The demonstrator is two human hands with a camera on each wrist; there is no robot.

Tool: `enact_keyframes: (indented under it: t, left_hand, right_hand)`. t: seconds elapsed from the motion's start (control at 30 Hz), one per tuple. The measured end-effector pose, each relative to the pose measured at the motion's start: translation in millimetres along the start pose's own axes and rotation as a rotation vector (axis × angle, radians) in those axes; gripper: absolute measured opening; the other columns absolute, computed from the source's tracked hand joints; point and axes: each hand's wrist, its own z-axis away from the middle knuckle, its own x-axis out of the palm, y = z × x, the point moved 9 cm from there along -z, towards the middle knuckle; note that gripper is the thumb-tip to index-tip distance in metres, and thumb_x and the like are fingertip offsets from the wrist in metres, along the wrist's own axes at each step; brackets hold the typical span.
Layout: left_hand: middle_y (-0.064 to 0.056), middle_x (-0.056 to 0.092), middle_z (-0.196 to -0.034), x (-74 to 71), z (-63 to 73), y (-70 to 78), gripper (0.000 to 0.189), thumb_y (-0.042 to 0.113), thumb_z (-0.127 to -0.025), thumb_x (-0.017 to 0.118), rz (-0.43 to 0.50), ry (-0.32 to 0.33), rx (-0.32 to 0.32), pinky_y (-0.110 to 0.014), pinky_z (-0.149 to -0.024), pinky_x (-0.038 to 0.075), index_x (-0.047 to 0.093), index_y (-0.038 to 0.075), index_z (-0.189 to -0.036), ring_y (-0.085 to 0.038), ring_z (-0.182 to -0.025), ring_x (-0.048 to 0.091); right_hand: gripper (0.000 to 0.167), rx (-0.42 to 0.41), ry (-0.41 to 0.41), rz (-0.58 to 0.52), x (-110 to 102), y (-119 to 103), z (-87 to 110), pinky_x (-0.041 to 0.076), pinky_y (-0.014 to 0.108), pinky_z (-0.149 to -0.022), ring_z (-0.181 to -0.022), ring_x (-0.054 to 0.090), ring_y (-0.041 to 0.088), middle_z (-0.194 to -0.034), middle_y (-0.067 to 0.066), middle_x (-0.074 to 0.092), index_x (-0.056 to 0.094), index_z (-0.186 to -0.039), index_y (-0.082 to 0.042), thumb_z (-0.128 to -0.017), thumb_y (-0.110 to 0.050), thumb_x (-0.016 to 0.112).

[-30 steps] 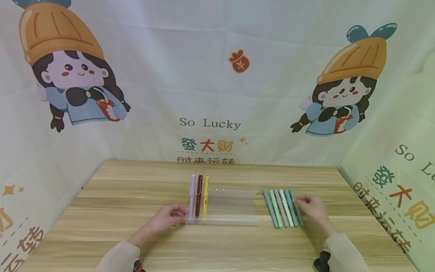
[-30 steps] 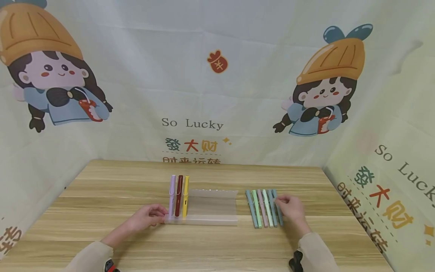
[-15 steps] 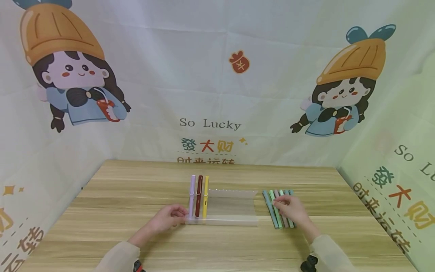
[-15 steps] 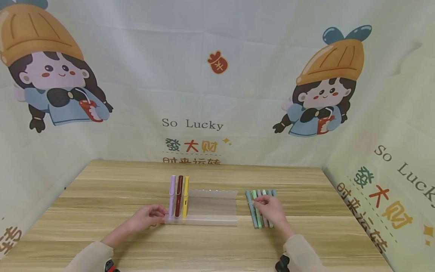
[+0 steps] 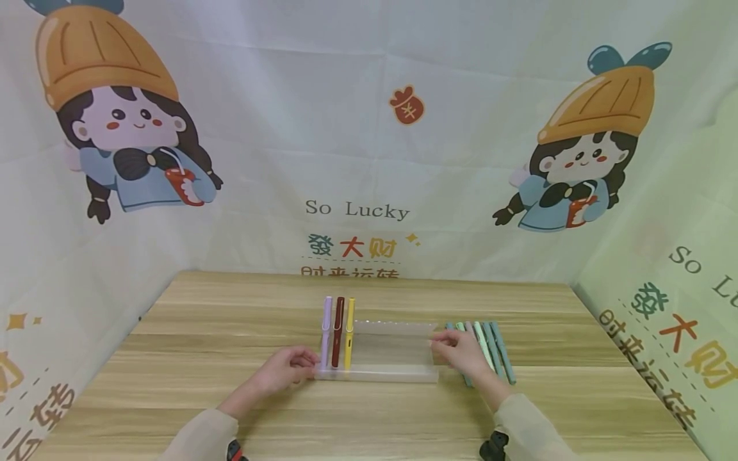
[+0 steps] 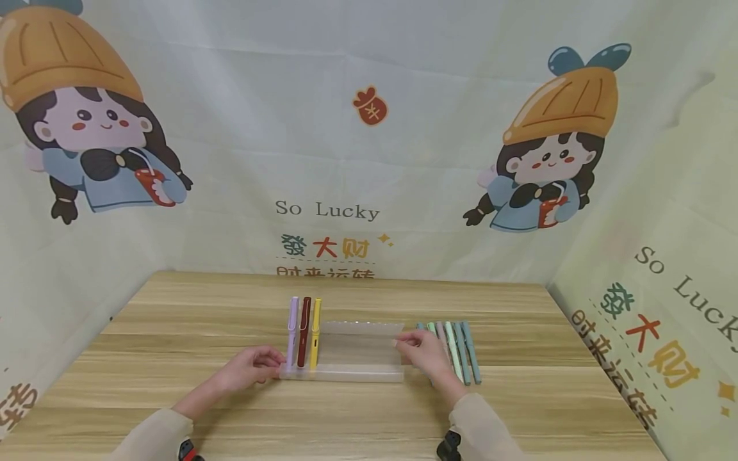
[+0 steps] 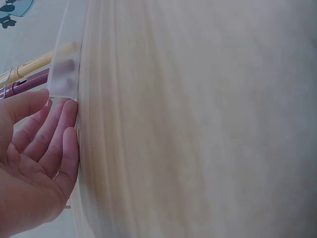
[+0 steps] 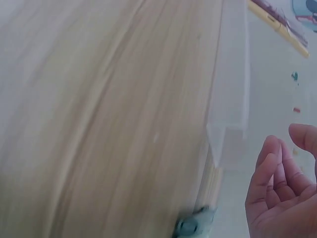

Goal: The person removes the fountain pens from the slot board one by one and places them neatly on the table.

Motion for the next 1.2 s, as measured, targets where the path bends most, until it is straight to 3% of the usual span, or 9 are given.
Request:
enact_keyframes:
  t: [0.5,0.77,1.03,1.2]
  left_hand:
    - [-0.008,0.059,-0.085,-0.7,-0.3,-0.3,0.02,0.004,-0.081,0.061,0.009,-0.001,-0.004,-0.032,-0.059,0.048,0.055,-0.007,-0.096,-0.021,-0.077,0.055]
    - [-0.007,0.058,-0.084,-0.3,-0.4,-1.9,0.02,0.004,-0.08,0.061,0.005,-0.002,-0.013,-0.031,-0.059,0.048,0.055,-0.007,-0.096,-0.02,-0.077,0.055]
    - [-0.008,0.058,-0.084,-0.4,-0.6,-2.7,0.02,0.003,-0.081,0.061,0.01,-0.001,-0.015,-0.031,-0.059,0.048,0.055,-0.007,-0.097,-0.02,-0.077,0.055]
    - [-0.008,0.058,-0.085,-0.2,-1.5,-4.0,0.02,0.003,-0.081,0.06,0.009,0.0,-0.016,-0.032,-0.059,0.048,0.055,-0.007,-0.097,-0.021,-0.077,0.055]
  right_hand:
    - [0.017,-0.076,-0.078,-0.049,45.2,-23.0,-7.4,0.044,0.024,-0.045,-0.055,0.056,0.014,-0.07,0.007,0.059,0.063,-0.09,0.002,-0.082,-0.013,0.061]
    - [0.021,-0.073,-0.135,-0.081,63.8,-30.9,-8.3,0.045,0.025,-0.048,-0.058,0.057,0.015,-0.075,0.012,0.06,0.062,-0.092,0.001,-0.083,-0.017,0.062]
    - [0.021,-0.077,-0.164,-0.129,79.7,-38.8,-11.5,0.045,0.025,-0.049,-0.058,0.056,0.015,-0.071,0.004,0.058,0.062,-0.092,0.002,-0.082,-0.016,0.062]
    - [0.023,-0.074,-0.179,-0.119,87.9,-43.5,-11.1,0.046,0.026,-0.049,-0.06,0.058,0.017,-0.074,0.008,0.059,0.062,-0.093,0.002,-0.082,-0.018,0.062]
